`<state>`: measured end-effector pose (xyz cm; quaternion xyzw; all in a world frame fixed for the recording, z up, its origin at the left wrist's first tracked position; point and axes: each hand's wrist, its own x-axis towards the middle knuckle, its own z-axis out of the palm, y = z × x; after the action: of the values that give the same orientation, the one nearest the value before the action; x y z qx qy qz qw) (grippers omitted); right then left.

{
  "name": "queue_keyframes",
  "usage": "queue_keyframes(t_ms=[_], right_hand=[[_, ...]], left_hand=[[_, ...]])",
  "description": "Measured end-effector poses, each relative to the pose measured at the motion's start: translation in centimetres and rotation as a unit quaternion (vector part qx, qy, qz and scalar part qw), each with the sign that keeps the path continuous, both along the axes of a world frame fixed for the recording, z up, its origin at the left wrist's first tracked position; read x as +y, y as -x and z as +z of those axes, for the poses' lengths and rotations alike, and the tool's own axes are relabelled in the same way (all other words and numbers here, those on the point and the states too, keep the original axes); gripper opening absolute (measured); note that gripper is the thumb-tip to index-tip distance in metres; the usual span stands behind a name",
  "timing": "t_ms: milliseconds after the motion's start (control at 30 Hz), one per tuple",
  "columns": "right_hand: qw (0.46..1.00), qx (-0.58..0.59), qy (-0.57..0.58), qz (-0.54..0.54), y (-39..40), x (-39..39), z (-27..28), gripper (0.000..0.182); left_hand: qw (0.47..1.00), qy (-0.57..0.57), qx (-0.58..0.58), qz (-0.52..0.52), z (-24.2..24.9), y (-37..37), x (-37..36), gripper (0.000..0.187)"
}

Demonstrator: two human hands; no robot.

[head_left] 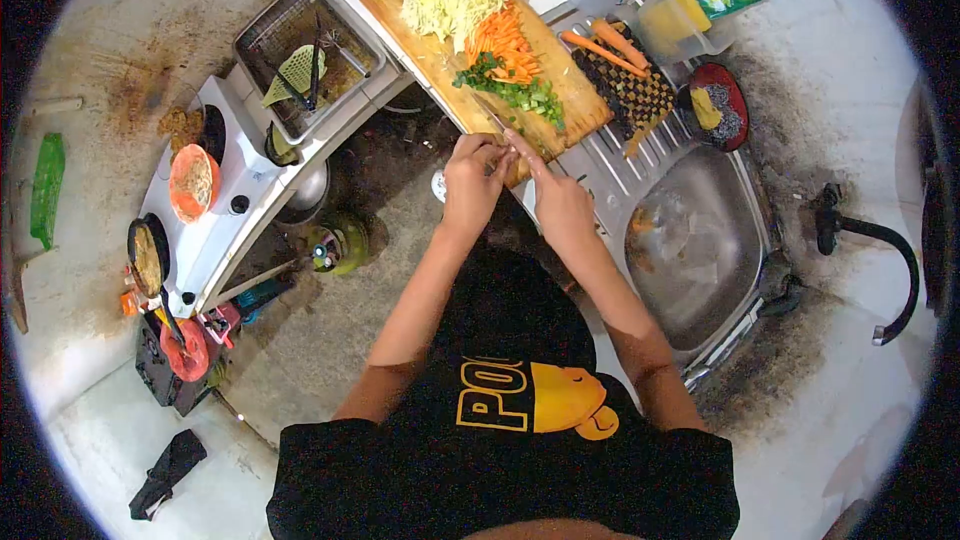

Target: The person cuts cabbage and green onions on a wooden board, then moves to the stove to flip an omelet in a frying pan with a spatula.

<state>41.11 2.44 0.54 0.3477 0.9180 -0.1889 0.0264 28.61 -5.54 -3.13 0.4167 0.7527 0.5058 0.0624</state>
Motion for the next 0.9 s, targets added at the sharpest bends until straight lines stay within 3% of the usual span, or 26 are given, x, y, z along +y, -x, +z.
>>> queue_keyframes(t_ms=[100,200,333,433,633,700,900], right_hand=[[0.996,0.077,0.045,-0.001,-0.6,0.7,1.0,0.075],[0.997,0.058,0.045,-0.021,-1.6,0.2,2.9,0.07],[0.999,0.026,0.032,-0.021,-2.6,-0.4,1.5,0.069],[0.997,0.071,0.028,-0.009,-2.7,-1.0,1.3,0.068],[1.0,-0.006,0.006,-0.011,-1.2,-1.0,0.2,0.075],[0.999,-0.028,0.015,-0.008,0.9,-0.4,0.7,0.063],[0.993,0.063,0.092,-0.024,0.8,0.8,1.3,0.058]], left_hand=[[0.999,-0.041,0.007,0.0,-0.5,0.0,0.2,0.013],[0.997,-0.07,-0.01,0.011,-0.9,-0.4,-0.1,0.013],[0.996,-0.087,0.015,0.026,-0.9,-0.8,0.0,0.012],[0.995,-0.096,0.011,0.033,-0.9,-0.9,-0.1,0.013],[0.993,-0.106,0.037,0.03,-2.0,-0.8,-0.1,0.015],[0.992,-0.108,0.058,0.033,-2.0,-0.8,0.0,0.015],[0.992,-0.114,0.041,0.045,-1.1,-1.2,-0.2,0.014]])
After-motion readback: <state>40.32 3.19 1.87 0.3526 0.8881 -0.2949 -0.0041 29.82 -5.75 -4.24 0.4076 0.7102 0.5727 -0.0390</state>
